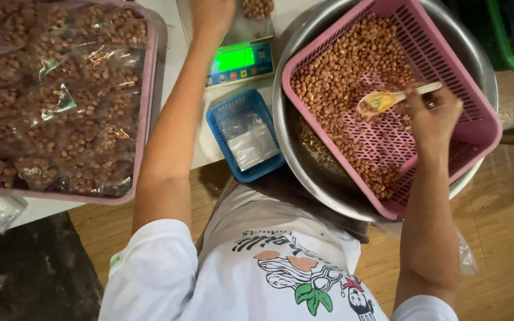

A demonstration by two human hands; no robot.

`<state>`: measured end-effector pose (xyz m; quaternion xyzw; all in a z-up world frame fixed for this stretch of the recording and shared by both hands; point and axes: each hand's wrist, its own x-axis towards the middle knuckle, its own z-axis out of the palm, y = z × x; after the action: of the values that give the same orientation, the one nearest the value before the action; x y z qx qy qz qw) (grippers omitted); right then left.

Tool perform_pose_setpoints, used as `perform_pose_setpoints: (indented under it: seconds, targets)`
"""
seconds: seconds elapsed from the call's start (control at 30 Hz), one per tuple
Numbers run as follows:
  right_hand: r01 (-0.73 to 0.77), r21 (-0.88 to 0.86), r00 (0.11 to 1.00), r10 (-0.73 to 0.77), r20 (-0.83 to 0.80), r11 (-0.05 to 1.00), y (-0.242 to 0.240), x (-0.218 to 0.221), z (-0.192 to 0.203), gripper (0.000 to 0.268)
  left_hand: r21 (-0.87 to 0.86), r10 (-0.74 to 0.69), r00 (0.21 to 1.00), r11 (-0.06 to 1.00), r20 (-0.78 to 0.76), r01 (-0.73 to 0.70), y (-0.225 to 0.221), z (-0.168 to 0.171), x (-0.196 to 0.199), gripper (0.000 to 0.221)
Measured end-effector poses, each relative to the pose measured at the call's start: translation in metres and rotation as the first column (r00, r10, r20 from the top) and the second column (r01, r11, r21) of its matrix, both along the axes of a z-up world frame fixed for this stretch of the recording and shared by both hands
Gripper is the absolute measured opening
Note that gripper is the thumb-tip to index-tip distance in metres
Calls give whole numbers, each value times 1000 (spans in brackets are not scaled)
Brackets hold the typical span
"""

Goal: Packing roasted peanuts into small plastic bags using a spoon and a digital scale for measurement.

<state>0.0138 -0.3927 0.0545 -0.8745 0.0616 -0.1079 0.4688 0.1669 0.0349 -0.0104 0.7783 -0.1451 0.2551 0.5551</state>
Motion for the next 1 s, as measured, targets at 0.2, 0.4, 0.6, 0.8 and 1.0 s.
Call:
perform_pose_setpoints:
  seconds: [0.2, 0.4, 0.6, 0.8, 1.0]
  targets:
    - [-49, -147, 999, 48, -8, 988, 9, -4, 4, 8, 661, 184, 945, 679, 269, -320, -2, -29, -10, 49]
    - [-49, -116, 998, 53, 32, 992, 16, -7, 25, 9, 316, 151, 941, 915, 301, -248, -10, -3, -9, 13]
    - [-33, 78, 991, 23, 128, 996, 24, -1, 40, 3, -187, -113, 941, 981, -320, 54, -35, -7, -30, 64]
    - [-148, 55, 874, 105, 474, 987, 51, -7, 68, 8, -514, -774, 557, 624, -302, 588, -113, 54, -114, 90]
    - [-227, 37, 841, 176, 511, 973, 41, -10, 64, 6, -45, -611, 708, 767, -356, 640, -150, 31, -120, 73]
